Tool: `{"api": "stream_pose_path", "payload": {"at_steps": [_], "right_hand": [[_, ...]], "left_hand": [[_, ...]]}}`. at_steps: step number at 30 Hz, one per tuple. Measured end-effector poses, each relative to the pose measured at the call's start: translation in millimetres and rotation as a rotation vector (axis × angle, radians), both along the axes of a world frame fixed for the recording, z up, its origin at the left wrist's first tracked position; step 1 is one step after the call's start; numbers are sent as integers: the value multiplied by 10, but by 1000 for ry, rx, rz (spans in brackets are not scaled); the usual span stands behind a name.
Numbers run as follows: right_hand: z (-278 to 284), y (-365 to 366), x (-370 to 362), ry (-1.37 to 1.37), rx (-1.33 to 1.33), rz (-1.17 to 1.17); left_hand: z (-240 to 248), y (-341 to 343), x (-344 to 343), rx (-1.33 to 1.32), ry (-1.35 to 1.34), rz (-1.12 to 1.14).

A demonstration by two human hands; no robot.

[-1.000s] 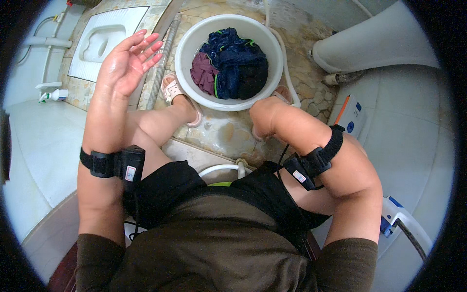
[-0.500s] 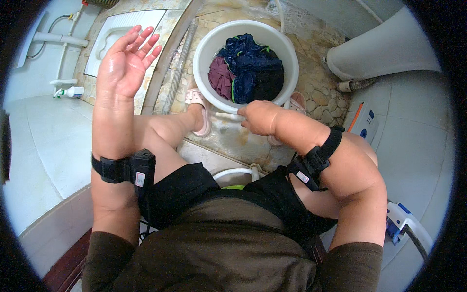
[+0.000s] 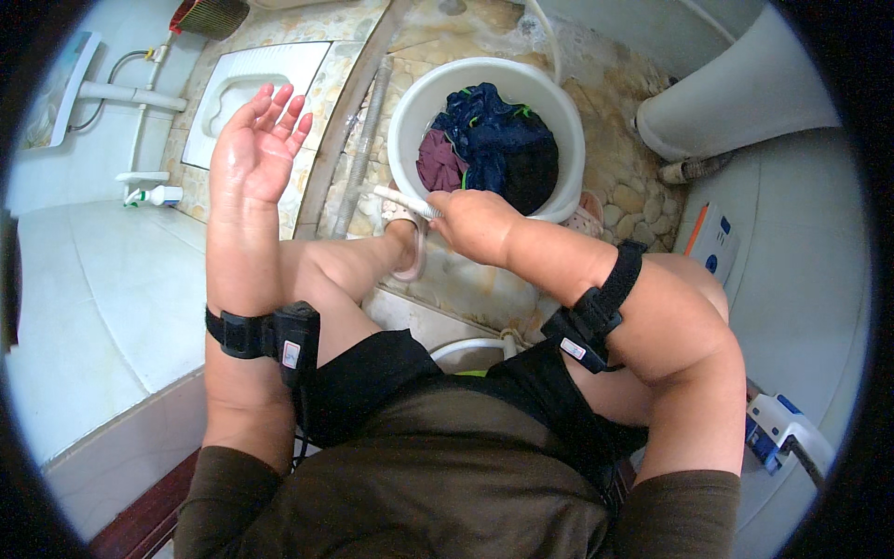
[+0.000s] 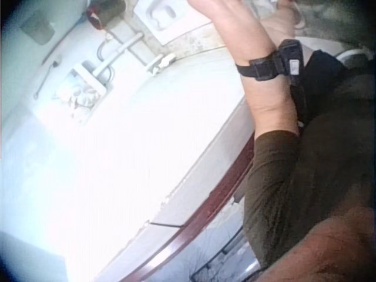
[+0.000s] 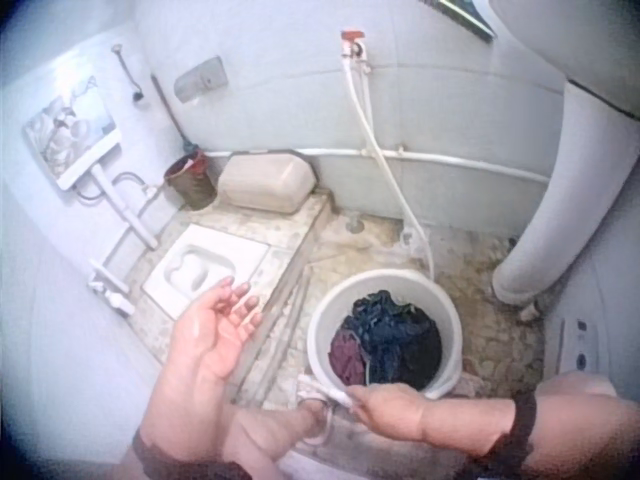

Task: The person washes clothes by hand in a bucket, wringing them out individually, and سپس refills the bucket with water using a hose.

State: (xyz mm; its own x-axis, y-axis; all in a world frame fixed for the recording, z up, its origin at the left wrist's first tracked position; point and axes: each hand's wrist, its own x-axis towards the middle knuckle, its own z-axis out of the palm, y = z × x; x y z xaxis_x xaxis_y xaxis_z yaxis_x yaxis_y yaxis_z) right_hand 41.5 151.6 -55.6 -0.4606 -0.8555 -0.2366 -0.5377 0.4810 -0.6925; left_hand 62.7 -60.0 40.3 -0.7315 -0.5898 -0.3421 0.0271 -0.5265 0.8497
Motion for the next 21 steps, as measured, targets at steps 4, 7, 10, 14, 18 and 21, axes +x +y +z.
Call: {"api": "stream_pose_path", "payload": {"at_steps": [4,7,10,14,18,21], "right_hand": [[7,-2,-41,20,-76,-117],[-6,44,-149,23,-163,-221],[124,92,-447,56,-161,-363],[166,480,-1028,354,-133,-715],[89,1159,-1464,423,26,-979],[-66,1678,-1712,150,35,-1227]], "left_hand": [[-24,-30,-26,3,22,-10],[-69,-4,17,19,33,-10],[-76,2,24,18,31,-13],[-71,22,5,28,22,-41],[-62,-12,17,69,16,-86],[-46,-10,14,60,-3,-84]]}}
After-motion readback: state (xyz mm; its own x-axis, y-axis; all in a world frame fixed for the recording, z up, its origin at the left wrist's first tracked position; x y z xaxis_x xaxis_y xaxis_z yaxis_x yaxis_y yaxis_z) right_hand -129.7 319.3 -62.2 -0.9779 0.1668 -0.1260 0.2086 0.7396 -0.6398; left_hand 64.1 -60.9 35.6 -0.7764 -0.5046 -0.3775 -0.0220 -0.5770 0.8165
